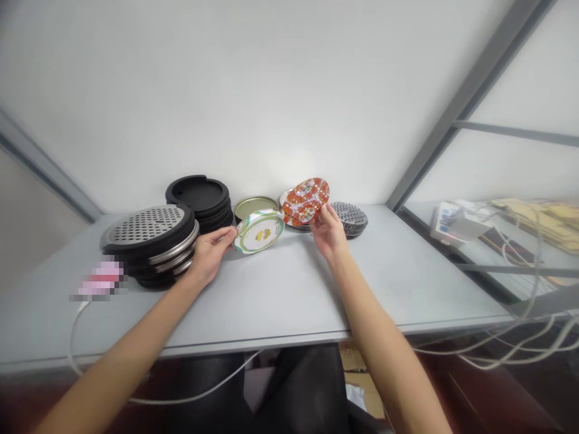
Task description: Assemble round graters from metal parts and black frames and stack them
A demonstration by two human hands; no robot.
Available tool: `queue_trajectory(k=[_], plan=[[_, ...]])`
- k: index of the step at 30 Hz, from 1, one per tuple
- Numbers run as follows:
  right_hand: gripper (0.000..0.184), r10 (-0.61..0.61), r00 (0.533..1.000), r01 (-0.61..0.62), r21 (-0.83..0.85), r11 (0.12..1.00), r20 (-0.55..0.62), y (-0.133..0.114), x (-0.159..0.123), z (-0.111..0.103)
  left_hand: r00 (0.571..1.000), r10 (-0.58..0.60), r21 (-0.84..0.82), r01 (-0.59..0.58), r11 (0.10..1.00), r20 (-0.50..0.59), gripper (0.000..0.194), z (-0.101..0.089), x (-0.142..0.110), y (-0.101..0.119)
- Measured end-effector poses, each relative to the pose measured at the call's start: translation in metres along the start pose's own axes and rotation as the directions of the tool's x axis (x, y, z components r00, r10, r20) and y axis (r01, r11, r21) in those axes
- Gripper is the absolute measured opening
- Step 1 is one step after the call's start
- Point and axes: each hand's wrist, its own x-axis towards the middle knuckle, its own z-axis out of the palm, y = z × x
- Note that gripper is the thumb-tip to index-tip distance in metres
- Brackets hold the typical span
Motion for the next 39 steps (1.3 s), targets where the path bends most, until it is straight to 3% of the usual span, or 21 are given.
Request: queue_trajectory(k=[2, 3, 6, 9, 12, 16, 21, 26, 30, 34, 39], plan=[[0.024, -0.016, 0.999, 0.017, -0.04, 0.999, 0.039, -0.001, 0.0, -0.001, 0.977, 0.097, 0.133, -0.124, 0.983, 0.19, 0.023, -0.001, -0.004, 0.007], [0.024, -0.022, 0.998, 0.026, -0.064, 0.998, 0.063, -0.002, 0.0, -0.001, 0.939, 0.119, 0.189, -0.187, 0.964, 0.324, 0.019, -0.001, -0.007, 0.01], [0.024, -0.029, 0.994, 0.041, -0.109, 0.993, 0.109, -0.003, -0.001, 0.0, 0.769, 0.067, 0.289, -0.318, 0.903, 0.636, 0.012, -0.003, -0.012, 0.014], [0.024, -0.06, 0.992, 0.073, -0.118, 0.99, 0.108, -0.001, -0.004, 0.002, 0.678, 0.019, 0.379, -0.433, 0.818, 0.734, 0.008, -0.005, -0.013, 0.009], [0.023, -0.121, 0.981, 0.154, -0.234, 0.96, 0.151, 0.002, -0.007, 0.005, 0.643, 0.01, 0.458, -0.558, 0.692, 0.766, 0.008, -0.01, -0.011, 0.003], [0.015, -0.144, 0.93, 0.296, -0.458, 0.838, 0.339, 0.005, -0.016, 0.009, 0.682, 0.001, 0.561, -0.603, 0.567, 0.732, 0.014, -0.018, -0.009, 0.004], [0.009, -0.16, 0.84, 0.468, -0.543, 0.697, 0.519, 0.005, -0.023, 0.013, 0.761, 0.01, 0.645, -0.556, 0.524, 0.648, 0.043, -0.021, -0.008, 0.005], [0.008, -0.163, 0.8, 0.536, -0.565, 0.627, 0.578, 0.007, -0.024, 0.015, 0.827, 0.093, 0.673, -0.511, 0.534, 0.554, 0.032, -0.017, -0.006, 0.003], [0.01, -0.143, 0.814, 0.526, -0.609, 0.594, 0.563, 0.009, -0.024, 0.014, 0.84, 0.132, 0.665, -0.503, 0.553, 0.526, 0.014, -0.015, -0.004, 0.001], [0.01, -0.089, 0.812, 0.517, -0.64, 0.569, 0.576, 0.006, -0.023, 0.012, 0.829, 0.147, 0.652, -0.522, 0.55, 0.54, 0.013, -0.014, -0.005, 0.0], [0.011, 0.028, 0.784, 0.509, -0.668, 0.542, 0.62, -0.002, -0.019, 0.004, 0.809, 0.086, 0.66, -0.53, 0.532, 0.581, 0.014, -0.013, -0.007, 0.0]])
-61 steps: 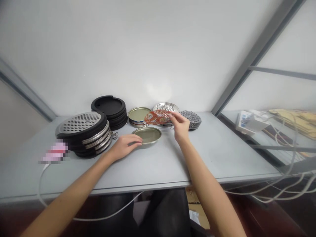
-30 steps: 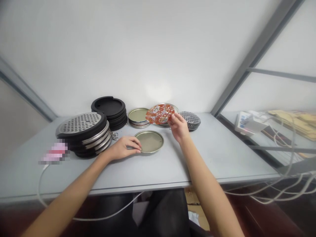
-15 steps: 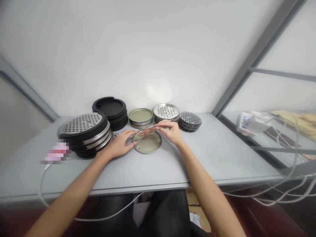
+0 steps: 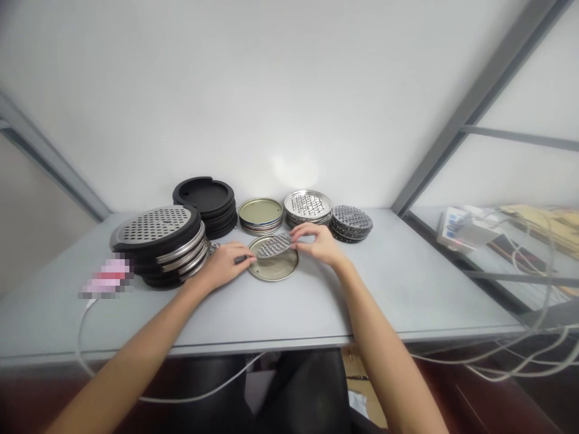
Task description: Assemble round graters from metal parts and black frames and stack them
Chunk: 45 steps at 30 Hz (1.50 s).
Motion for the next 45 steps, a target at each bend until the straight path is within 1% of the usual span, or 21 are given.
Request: queue_trajectory(k=[1, 2, 5, 6, 7, 8, 9, 12, 13, 15, 17, 23, 32, 36, 41, 45], plan=[[0.013, 0.01, 1.0, -0.01, -0.011, 1.0, 0.02, 0.002, 0.0, -0.002, 1.0, -0.002, 0.003, 0.002, 1.0, 0.008, 0.014, 0.0, 0.0, 0.001], [0.019, 0.024, 0.999, -0.023, -0.024, 0.999, 0.035, 0.003, -0.001, -0.004, 1.0, -0.004, 0.005, 0.004, 1.0, 0.013, 0.013, 0.0, 0.0, 0.001], [0.054, 0.08, 0.995, -0.075, -0.072, 0.995, 0.058, 0.009, -0.002, -0.006, 1.0, 0.0, 0.012, 0.0, 1.0, 0.002, 0.012, 0.001, 0.0, 0.001], [0.062, 0.098, 0.993, -0.092, -0.097, 0.991, 0.062, 0.01, -0.003, -0.006, 1.0, 0.0, 0.016, 0.0, 1.0, -0.003, 0.013, 0.001, 0.0, 0.001], [0.066, 0.113, 0.991, -0.103, -0.128, 0.986, 0.073, 0.011, -0.003, -0.007, 1.0, -0.001, 0.019, 0.001, 1.0, -0.006, 0.014, 0.002, 0.0, 0.0], [0.065, 0.121, 0.988, -0.104, -0.162, 0.981, 0.094, 0.012, -0.003, -0.007, 1.0, -0.004, 0.023, 0.004, 1.0, -0.004, 0.015, 0.003, 0.0, -0.001], [0.059, 0.119, 0.986, -0.095, -0.194, 0.976, 0.116, 0.012, -0.004, -0.007, 1.0, -0.009, 0.027, 0.009, 1.0, 0.004, 0.017, 0.003, -0.001, -0.002], [0.032, 0.082, 0.981, -0.04, -0.231, 0.972, 0.174, 0.009, -0.004, -0.009, 0.999, -0.019, 0.044, 0.017, 0.999, 0.044, 0.021, 0.006, -0.002, -0.005], [0.025, 0.068, 0.982, -0.027, -0.226, 0.974, 0.176, 0.008, -0.004, -0.009, 0.998, -0.018, 0.049, 0.015, 0.999, 0.055, 0.021, 0.006, -0.002, -0.006], [0.021, 0.061, 0.985, -0.026, -0.21, 0.977, 0.161, 0.005, -0.004, -0.01, 0.998, -0.017, 0.053, 0.014, 0.999, 0.066, 0.021, 0.006, -0.002, -0.006], [0.022, 0.081, 0.984, -0.048, -0.203, 0.978, 0.157, 0.002, -0.005, -0.011, 0.997, -0.016, 0.051, 0.013, 0.999, 0.072, 0.02, 0.005, -0.003, -0.005], [0.022, 0.138, 0.971, -0.092, -0.229, 0.969, 0.197, 0.001, -0.008, -0.015, 0.997, -0.007, 0.041, 0.004, 0.999, 0.074, 0.02, 0.004, -0.003, -0.002], [0.027, 0.216, 0.943, -0.157, -0.235, 0.959, 0.252, 0.001, -0.009, -0.009, 0.997, -0.042, 0.017, 0.041, 0.999, 0.065, 0.022, 0.005, -0.002, -0.002], [0.035, 0.213, 0.941, -0.153, -0.23, 0.961, 0.264, 0.005, -0.009, -0.005, 0.997, -0.044, 0.021, 0.043, 0.999, 0.07, 0.023, 0.006, -0.002, -0.003], [0.039, 0.202, 0.951, -0.168, -0.159, 0.973, 0.234, 0.009, -0.01, -0.001, 0.995, -0.041, 0.022, 0.039, 0.999, 0.093, 0.021, 0.006, -0.003, -0.004], [0.041, 0.208, 0.951, -0.177, -0.151, 0.973, 0.227, 0.008, -0.011, 0.0, 0.994, -0.034, 0.036, 0.031, 0.999, 0.105, 0.02, 0.005, -0.004, -0.001]])
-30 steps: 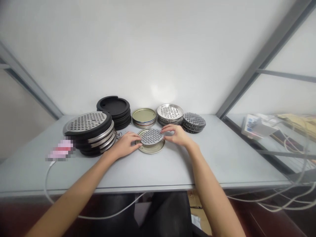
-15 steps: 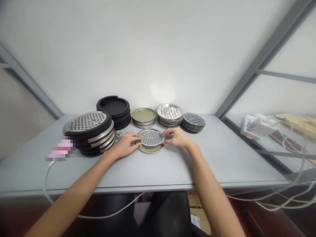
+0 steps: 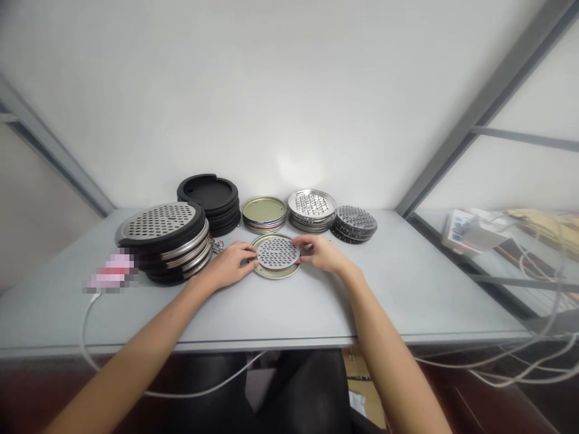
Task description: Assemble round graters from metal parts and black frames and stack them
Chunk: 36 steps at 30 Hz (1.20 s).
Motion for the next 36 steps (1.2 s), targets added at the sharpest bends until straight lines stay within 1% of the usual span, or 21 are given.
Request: queue_trajectory(k=[6, 11, 14, 16, 18, 20, 22, 26, 31, 36], plan=[[0.04, -0.006, 1.0, 0.006, -0.057, 0.998, -0.004, -0.001, -0.001, 0.0, 1.0, 0.014, 0.043, -0.014, 0.999, 0.0, 0.021, 0.0, 0.0, 0.001], [0.045, -0.009, 0.999, 0.009, -0.003, 1.0, 0.052, -0.003, -0.003, -0.002, 1.0, 0.005, 0.069, -0.006, 0.998, 0.013, 0.022, -0.001, 0.0, 0.004], [0.043, -0.019, 0.998, 0.017, 0.029, 0.999, 0.066, -0.005, -0.004, -0.003, 1.0, -0.003, 0.066, 0.002, 0.998, 0.012, 0.022, -0.002, 0.001, 0.005], [0.038, -0.021, 0.999, 0.02, 0.035, 0.999, 0.037, -0.005, -0.003, -0.002, 1.0, -0.004, 0.062, 0.004, 0.998, 0.01, 0.021, -0.002, 0.001, 0.005], [0.034, -0.016, 1.0, 0.016, 0.03, 0.999, -0.024, -0.003, -0.001, 0.001, 1.0, -0.002, 0.059, 0.002, 0.998, 0.007, 0.02, -0.001, 0.001, 0.004], [0.03, 0.005, 0.996, -0.004, 0.009, 1.0, -0.087, 0.0, 0.001, 0.005, 1.0, -0.001, 0.06, 0.001, 0.998, 0.004, 0.02, -0.001, 0.0, 0.003], [0.029, 0.031, 0.993, -0.035, -0.03, 0.999, -0.111, 0.003, 0.003, 0.008, 1.0, -0.005, 0.064, 0.004, 0.998, 0.005, 0.019, 0.0, 0.0, 0.002], [0.029, 0.073, 0.993, -0.082, -0.098, 0.992, -0.092, 0.004, 0.004, 0.011, 1.0, -0.014, 0.079, 0.014, 0.997, 0.003, 0.018, 0.0, 0.001, 0.002], [0.027, 0.073, 0.995, -0.082, -0.134, 0.988, -0.074, 0.003, 0.004, 0.011, 1.0, -0.007, 0.103, 0.006, 0.995, 0.011, 0.017, -0.001, 0.002, 0.003], [0.04, 0.077, 0.995, -0.087, -0.165, 0.983, -0.067, 0.003, 0.004, 0.012, 1.0, -0.008, 0.075, 0.008, 0.997, 0.002, 0.02, 0.0, 0.001, 0.003]])
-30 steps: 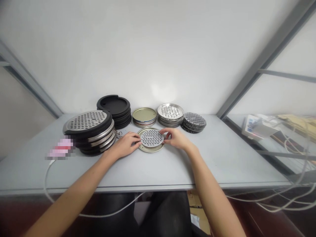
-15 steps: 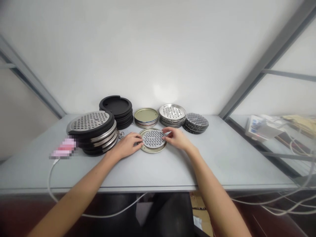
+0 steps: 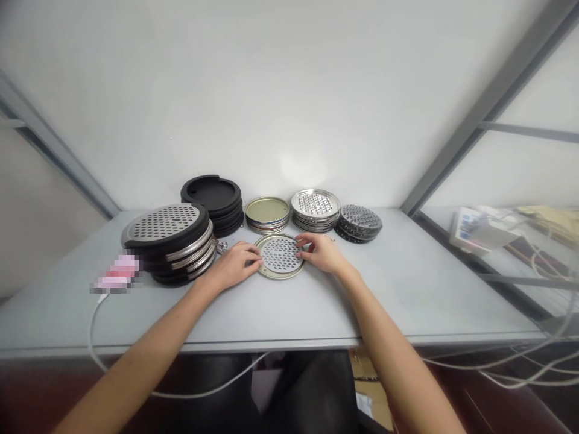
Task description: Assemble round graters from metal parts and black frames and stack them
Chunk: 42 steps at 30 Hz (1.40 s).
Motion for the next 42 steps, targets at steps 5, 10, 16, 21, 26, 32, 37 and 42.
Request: queue_trajectory(k=[5, 10, 16, 21, 26, 32, 37, 42], plan=[[0.039, 0.005, 1.0, -0.004, -0.015, 1.0, 0.016, -0.0016, -0.0005, 0.0033, 0.999, 0.032, -0.045, -0.031, 0.999, 0.019, 0.03, -0.0024, -0.0019, -0.0025], [0.035, -0.012, 0.999, 0.012, 0.012, 1.0, 0.035, -0.0043, -0.0016, 0.0049, 0.997, 0.059, -0.046, -0.056, 0.997, 0.054, 0.041, -0.0039, -0.002, -0.0076], [0.038, -0.011, 0.999, 0.009, 0.031, 0.999, 0.046, -0.0082, -0.0019, 0.0046, 0.999, 0.022, -0.038, -0.021, 0.999, 0.032, 0.04, -0.001, -0.001, -0.0078], [0.034, -0.007, 0.999, 0.006, 0.038, 0.999, 0.04, -0.0091, -0.0022, 0.0058, 0.999, -0.014, -0.032, 0.015, 0.999, 0.038, 0.041, 0.0, 0.0001, -0.005], [0.041, -0.015, 1.0, 0.014, 0.057, 0.998, 0.006, -0.0091, -0.0024, 0.0063, 1.0, 0.011, -0.041, -0.01, 0.999, 0.024, 0.035, 0.0008, 0.0001, -0.004], [0.046, -0.018, 1.0, 0.017, 0.061, 0.998, 0.002, -0.0075, -0.0009, 0.0087, 0.999, 0.032, -0.062, -0.031, 0.998, 0.016, 0.036, 0.0034, -0.0006, -0.0065], [0.049, -0.01, 1.0, 0.01, 0.013, 1.0, -0.001, -0.0034, -0.0007, 0.0096, 0.998, 0.057, -0.068, -0.056, 0.996, 0.011, 0.036, 0.0036, -0.001, -0.0054], [0.043, -0.022, 1.0, 0.022, -0.029, 0.999, -0.008, -0.0031, -0.0009, 0.0081, 0.998, 0.067, -0.061, -0.066, 0.996, 0.011, 0.035, 0.0036, -0.0006, -0.0048]])
